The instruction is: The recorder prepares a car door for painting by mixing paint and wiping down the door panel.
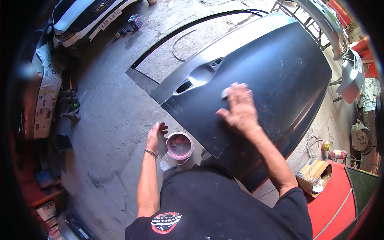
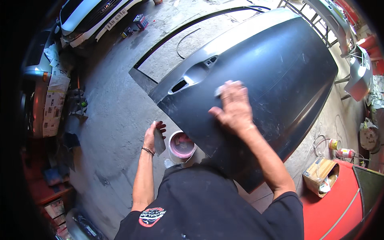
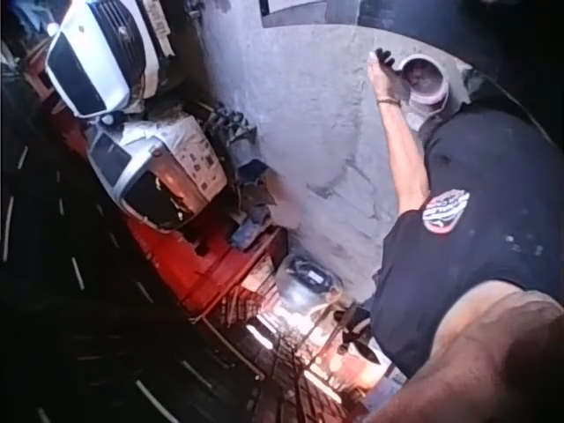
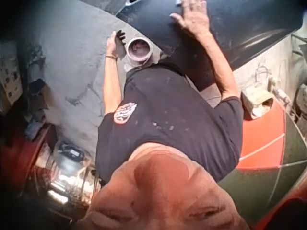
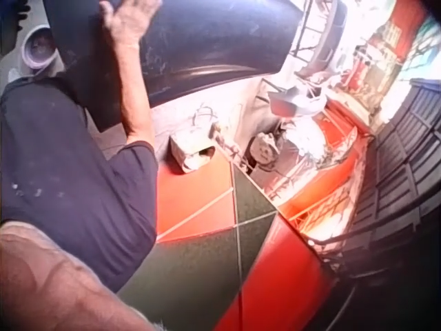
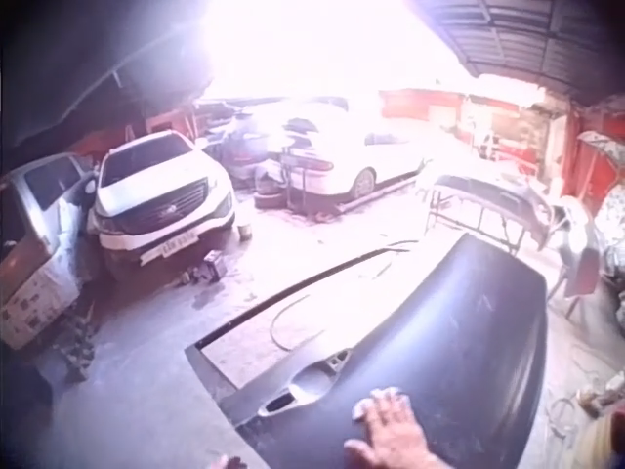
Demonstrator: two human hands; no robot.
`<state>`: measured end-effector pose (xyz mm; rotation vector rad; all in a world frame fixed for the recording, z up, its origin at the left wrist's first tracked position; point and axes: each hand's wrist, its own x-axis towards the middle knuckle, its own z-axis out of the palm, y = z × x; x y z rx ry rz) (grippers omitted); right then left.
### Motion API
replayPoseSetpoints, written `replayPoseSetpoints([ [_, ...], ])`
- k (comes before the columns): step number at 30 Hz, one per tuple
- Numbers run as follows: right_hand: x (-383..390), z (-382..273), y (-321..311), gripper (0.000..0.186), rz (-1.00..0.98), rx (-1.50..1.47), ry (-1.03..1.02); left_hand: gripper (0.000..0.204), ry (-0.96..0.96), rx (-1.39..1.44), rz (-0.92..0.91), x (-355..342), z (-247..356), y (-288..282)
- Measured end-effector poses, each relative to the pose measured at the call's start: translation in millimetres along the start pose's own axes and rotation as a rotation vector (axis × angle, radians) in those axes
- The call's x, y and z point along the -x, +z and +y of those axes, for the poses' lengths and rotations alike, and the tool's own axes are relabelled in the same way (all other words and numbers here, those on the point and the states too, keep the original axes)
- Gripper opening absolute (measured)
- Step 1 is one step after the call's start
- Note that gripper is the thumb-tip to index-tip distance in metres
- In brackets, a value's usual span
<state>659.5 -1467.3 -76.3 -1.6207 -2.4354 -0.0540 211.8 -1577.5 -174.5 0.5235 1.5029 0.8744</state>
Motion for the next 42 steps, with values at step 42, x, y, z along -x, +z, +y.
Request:
replayPoseSetpoints([
  [42, -91, -260, 51, 0.101, -0.257, 0.019, -0.131, 0.029, -0.127, 0.668, -0.417, -290, 105, -160],
])
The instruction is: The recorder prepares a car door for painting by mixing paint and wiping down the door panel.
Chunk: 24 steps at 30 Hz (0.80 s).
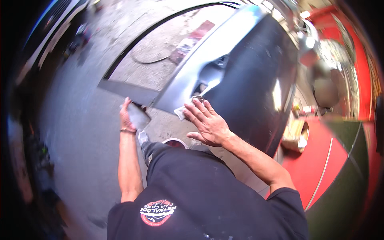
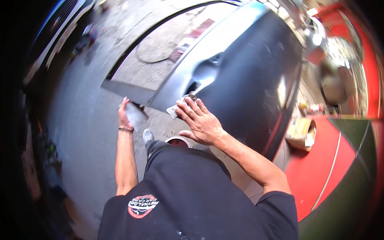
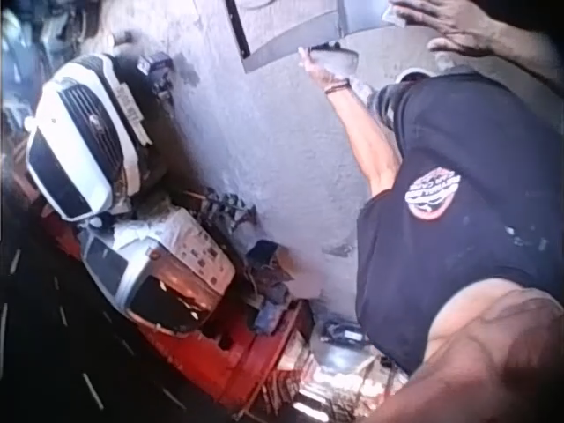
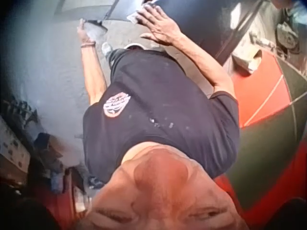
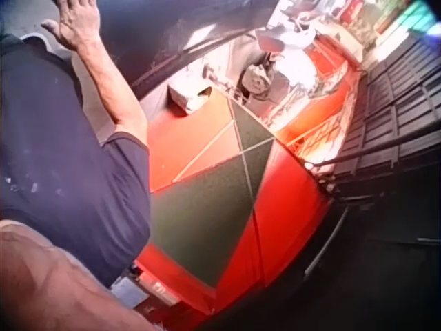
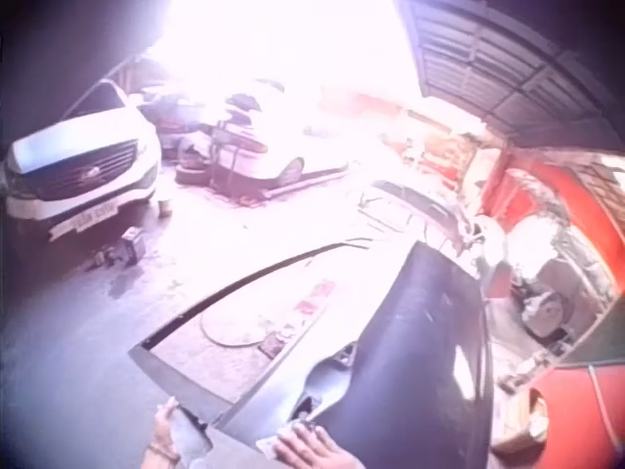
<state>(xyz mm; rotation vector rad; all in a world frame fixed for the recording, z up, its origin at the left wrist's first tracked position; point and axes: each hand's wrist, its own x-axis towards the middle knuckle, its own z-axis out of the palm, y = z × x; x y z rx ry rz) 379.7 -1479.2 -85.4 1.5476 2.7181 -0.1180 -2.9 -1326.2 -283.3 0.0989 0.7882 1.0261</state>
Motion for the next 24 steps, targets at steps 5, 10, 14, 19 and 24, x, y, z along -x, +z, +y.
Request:
replayPoseSetpoints([
  [5, 56, 104, -14, 0.098, 0.043, -0.008, 0.486, 0.029, 0.079, -0.068, 0.127, 28, 1, 47],
  [10, 51, 124, 22, 0.102, 0.176, 0.096, 0.703, 0.029, -0.06, -0.1, 0.022, 9, -6, 26],
  [14, 6, -10, 18, 0.11, 0.171, -0.115, 0.251, 0.028, -0.059, -0.086, 0.01, 9, -17, 37],
  [19, 13, 42, 20, 0.109, 0.09, 0.004, 0.214, 0.032, -0.062, -0.081, 0.003, 12, -6, 25],
  [24, 7, 53, 23, 0.102, 0.125, 0.024, 0.534, 0.038, -0.073, -0.087, 0.024, 12, -10, 24],
])
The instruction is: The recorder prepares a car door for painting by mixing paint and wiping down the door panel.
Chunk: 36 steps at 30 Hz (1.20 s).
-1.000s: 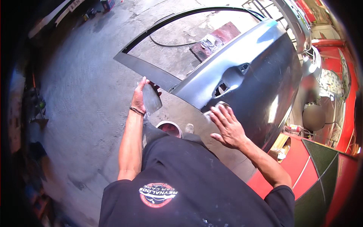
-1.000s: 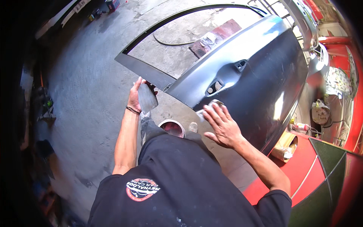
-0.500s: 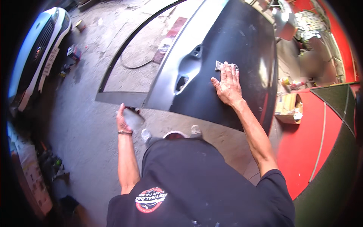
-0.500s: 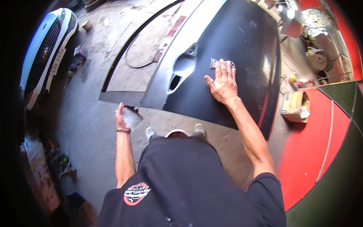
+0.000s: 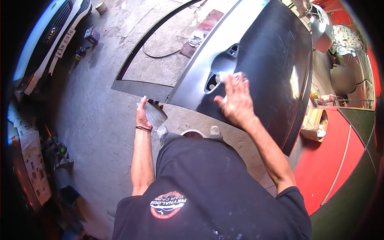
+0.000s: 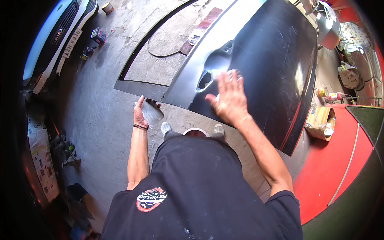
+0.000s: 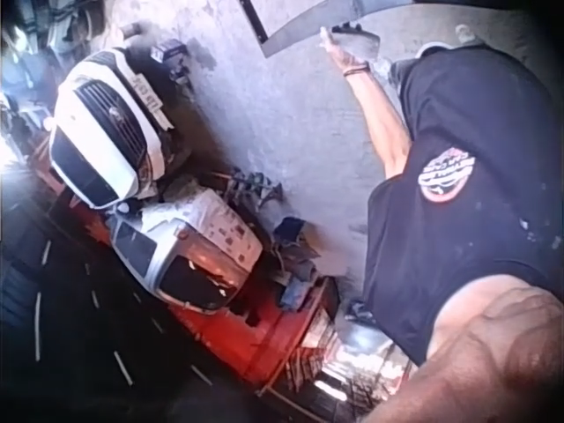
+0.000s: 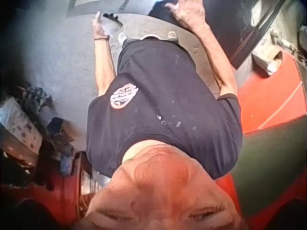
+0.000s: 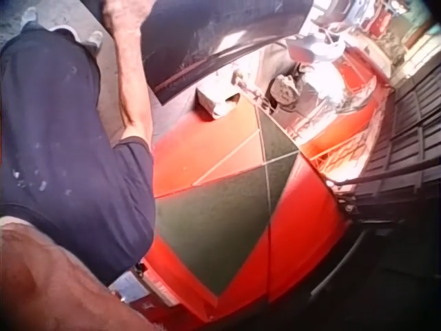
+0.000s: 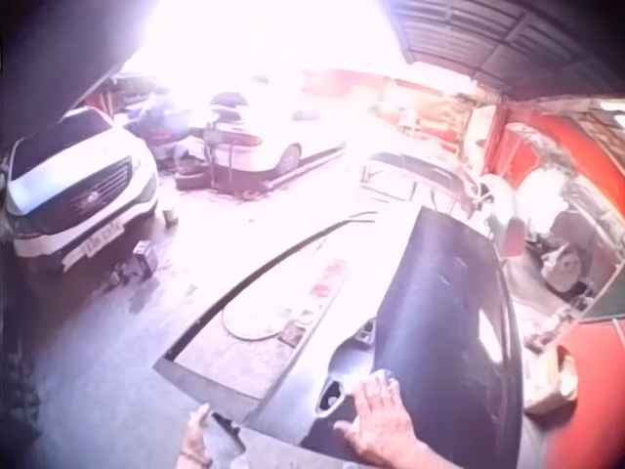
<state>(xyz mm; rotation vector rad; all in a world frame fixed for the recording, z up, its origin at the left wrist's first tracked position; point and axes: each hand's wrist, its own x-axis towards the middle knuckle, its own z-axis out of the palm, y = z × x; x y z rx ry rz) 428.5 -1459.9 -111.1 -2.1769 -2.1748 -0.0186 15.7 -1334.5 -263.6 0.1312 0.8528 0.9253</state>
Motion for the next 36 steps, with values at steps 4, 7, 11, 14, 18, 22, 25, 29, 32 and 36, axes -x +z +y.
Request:
replayPoseSetpoints([
  [4, 36, 5, -18, 0.101, -0.027, -0.034, -0.165, 0.04, -0.005, -0.029, 0.008, 8, 4, -12],
  [7, 42, 85, -29, 0.096, -0.007, 0.063, 0.049, 0.059, -0.075, -0.159, 0.019, 39, 15, 7],
  [11, 75, 104, -29, 0.099, 0.072, 0.09, 0.197, 0.077, -0.035, -0.276, -0.119, 124, 43, 61],
  [14, 88, 72, -43, 0.098, 0.132, -0.036, 0.183, 0.08, 0.095, -0.192, -0.315, 156, 34, 139],
  [18, 93, 27, -138, 0.083, 0.23, -0.556, 0.349, 0.087, 0.022, -0.27, -0.721, 152, -22, 274],
  [22, 138, 12, -161, 0.056, -0.081, -1.723, 0.59, 0.084, 0.025, -0.666, -1.175, 156, -97, 364],
  [25, 182, 8, -154, 0.042, 0.145, -1.899, 0.718, 0.081, 0.118, -0.801, -1.207, 153, -158, 383],
  [29, 249, 70, -130, 0.033, 0.901, -1.548, 1.027, 0.085, 0.811, -1.711, -0.822, 104, -229, 383],
  [32, 305, 175, -131, 0.037, 1.08, -1.394, 1.107, 0.093, 0.793, -1.987, -0.623, 87, -283, 393],
  [36, 386, 326, -88, 0.055, 1.052, -1.302, 1.156, 0.092, 0.957, -2.215, -0.506, 87, -345, 387],
])
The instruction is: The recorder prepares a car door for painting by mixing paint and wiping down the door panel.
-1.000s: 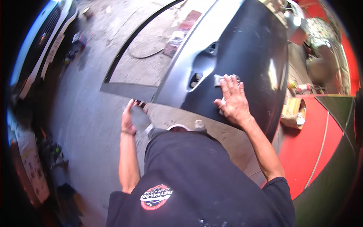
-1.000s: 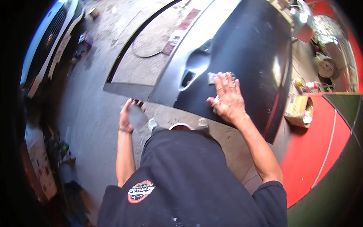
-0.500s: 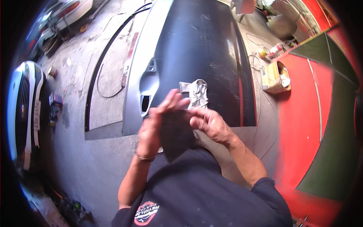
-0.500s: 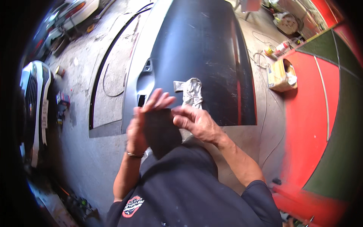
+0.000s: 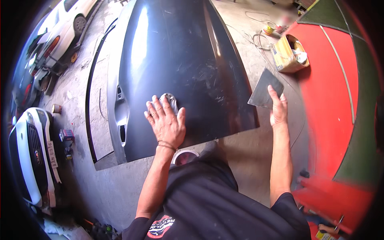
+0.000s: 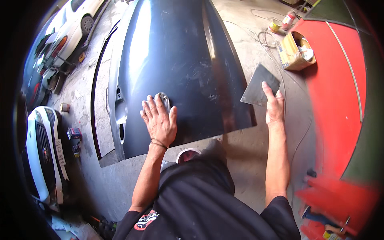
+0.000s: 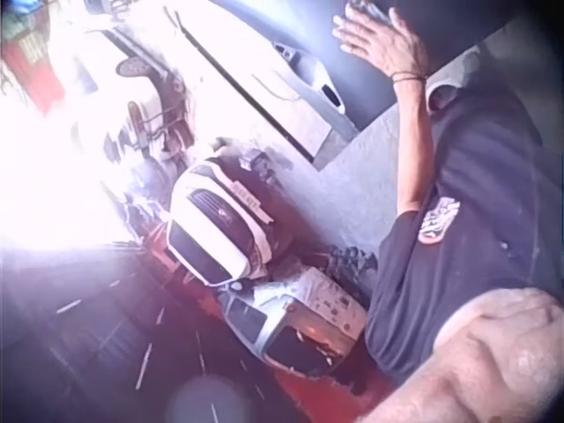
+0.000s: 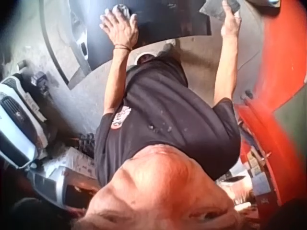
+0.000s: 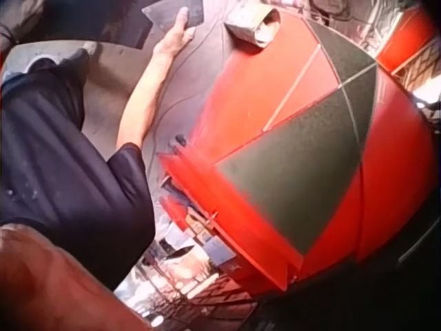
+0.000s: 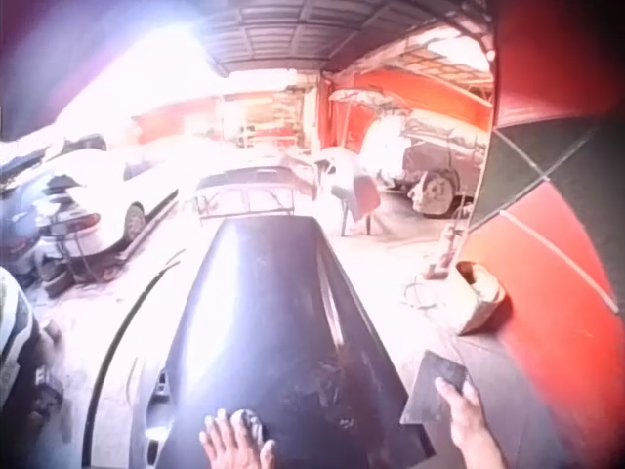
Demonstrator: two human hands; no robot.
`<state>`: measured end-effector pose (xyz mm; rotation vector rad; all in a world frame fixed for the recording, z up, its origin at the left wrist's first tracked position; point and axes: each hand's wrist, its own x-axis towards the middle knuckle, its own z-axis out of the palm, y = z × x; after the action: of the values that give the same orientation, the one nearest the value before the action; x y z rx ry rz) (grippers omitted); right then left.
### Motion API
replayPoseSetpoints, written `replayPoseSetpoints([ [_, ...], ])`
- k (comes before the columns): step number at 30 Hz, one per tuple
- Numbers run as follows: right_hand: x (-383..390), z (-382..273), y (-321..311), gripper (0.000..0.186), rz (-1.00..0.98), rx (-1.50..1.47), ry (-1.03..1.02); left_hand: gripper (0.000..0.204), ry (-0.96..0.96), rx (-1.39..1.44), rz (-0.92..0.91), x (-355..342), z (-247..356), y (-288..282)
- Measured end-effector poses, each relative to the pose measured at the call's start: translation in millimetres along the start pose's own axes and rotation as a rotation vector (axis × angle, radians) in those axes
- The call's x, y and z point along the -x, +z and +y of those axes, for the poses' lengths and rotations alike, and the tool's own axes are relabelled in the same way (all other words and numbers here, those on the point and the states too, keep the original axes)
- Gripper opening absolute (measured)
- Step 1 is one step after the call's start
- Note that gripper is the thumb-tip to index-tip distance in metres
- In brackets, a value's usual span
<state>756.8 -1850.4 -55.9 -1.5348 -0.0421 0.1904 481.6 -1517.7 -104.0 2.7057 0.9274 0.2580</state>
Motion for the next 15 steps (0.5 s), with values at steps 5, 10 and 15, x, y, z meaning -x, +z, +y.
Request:
replayPoseSetpoints([
  [5, -33, 38, 2, 0.063, 0.049, -0.174, 0.46, 0.098, 0.132, -0.082, -0.037, 8, 54, -14],
  [10, -50, 69, 4, 0.049, 0.025, -0.321, 0.491, 0.101, 0.46, -0.07, -0.239, -10, 105, -8],
  [15, -62, 73, 7, 0.045, -0.003, -0.369, 0.528, 0.095, 0.483, -0.075, -0.212, -109, 105, 5],
])
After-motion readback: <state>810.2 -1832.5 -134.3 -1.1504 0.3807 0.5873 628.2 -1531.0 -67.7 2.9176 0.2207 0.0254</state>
